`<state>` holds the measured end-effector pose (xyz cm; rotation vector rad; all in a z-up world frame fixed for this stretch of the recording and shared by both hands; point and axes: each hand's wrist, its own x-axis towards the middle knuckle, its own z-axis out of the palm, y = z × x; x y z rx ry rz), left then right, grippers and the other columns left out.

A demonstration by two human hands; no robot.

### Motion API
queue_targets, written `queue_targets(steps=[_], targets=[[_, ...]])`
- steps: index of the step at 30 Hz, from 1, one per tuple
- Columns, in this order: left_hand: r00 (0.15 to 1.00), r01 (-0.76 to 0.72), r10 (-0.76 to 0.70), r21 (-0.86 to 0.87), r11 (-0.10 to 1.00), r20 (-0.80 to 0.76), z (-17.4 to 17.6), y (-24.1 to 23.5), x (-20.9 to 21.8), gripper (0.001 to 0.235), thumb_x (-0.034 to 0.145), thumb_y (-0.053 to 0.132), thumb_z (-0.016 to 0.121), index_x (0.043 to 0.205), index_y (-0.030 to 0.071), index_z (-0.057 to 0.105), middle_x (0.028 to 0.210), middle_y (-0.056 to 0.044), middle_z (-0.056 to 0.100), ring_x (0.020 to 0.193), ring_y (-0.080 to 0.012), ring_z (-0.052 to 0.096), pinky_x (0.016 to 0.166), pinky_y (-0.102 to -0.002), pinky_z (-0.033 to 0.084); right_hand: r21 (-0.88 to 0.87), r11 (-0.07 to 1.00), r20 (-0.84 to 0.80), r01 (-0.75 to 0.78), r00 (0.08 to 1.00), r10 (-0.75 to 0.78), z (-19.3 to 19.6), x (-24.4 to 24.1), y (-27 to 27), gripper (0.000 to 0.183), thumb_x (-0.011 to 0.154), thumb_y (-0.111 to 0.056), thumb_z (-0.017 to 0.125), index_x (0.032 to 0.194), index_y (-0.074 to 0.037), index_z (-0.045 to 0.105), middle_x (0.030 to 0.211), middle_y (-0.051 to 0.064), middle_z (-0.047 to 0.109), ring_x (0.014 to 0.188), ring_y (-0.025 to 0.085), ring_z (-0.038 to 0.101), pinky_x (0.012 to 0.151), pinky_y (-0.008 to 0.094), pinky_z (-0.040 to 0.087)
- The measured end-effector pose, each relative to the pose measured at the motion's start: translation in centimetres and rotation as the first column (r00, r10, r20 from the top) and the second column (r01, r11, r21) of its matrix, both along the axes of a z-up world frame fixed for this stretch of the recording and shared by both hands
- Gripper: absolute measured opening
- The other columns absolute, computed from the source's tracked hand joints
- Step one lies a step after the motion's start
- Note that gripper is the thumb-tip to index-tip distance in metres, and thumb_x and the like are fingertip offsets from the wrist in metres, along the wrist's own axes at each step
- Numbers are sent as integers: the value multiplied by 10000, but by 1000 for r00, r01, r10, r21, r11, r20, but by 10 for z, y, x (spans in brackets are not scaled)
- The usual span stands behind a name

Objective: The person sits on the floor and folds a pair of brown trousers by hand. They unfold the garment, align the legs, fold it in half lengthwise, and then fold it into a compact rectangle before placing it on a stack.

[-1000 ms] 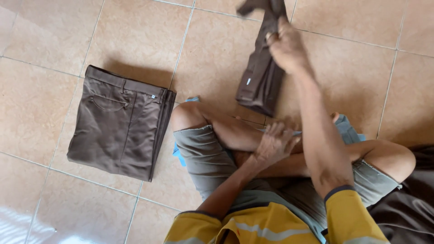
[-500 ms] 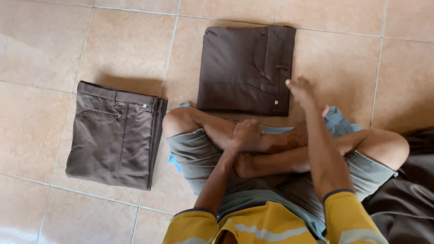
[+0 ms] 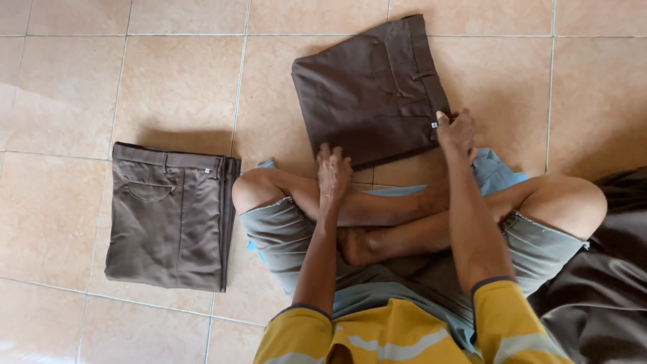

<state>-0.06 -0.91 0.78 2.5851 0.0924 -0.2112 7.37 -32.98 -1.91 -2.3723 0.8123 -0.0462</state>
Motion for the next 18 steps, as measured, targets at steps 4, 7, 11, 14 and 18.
queue_targets(steps=[4,7,11,14,18], targets=[[915,-402,402,-16,916,39,-3,9,12,551,990,258,589,1452,38,384,1440,-340,452,1271,-523,519,1059,-603,438,117,988,-40,-100,994,105,-36,3,-29,612,948,-482,685,1363,-40,599,1251,229,666,1155,409,643,923,573,525],[862,-493,506,-237,837,-6,-60,22,26,573,952,138,589,1416,-71,327,1265,-378,526,1147,-554,573,1015,-611,442,118,989,-14,-90,996,92,-10,1,-16,569,944,-322,715,1384,7,565,1280,247,636,1181,409,620,956,553,506],[854,-500,515,-385,776,-72,-67,24,23,619,820,71,584,1350,-125,330,1041,-334,607,1000,-499,640,933,-614,493,-187,978,-164,-91,985,60,157,-26,38,534,1030,-228,663,1451,57,501,1457,233,522,1334,364,491,1159,491,318],[823,-561,557,-319,764,-112,-66,15,33,584,845,267,719,1234,-40,411,1139,-308,613,1124,-489,601,964,-598,480,-349,927,3,-134,990,144,141,-25,72,635,1031,-303,729,1468,20,401,1414,250,471,1270,391,511,1043,525,448],[820,-545,565,-419,726,-89,-88,10,29,494,837,139,652,1216,-121,471,1197,-364,557,1197,-571,514,1071,-631,403,-143,890,-122,-432,900,418,75,-37,109,803,1041,-543,545,1630,-114,206,1552,294,386,1451,522,349,1078,815,273]])
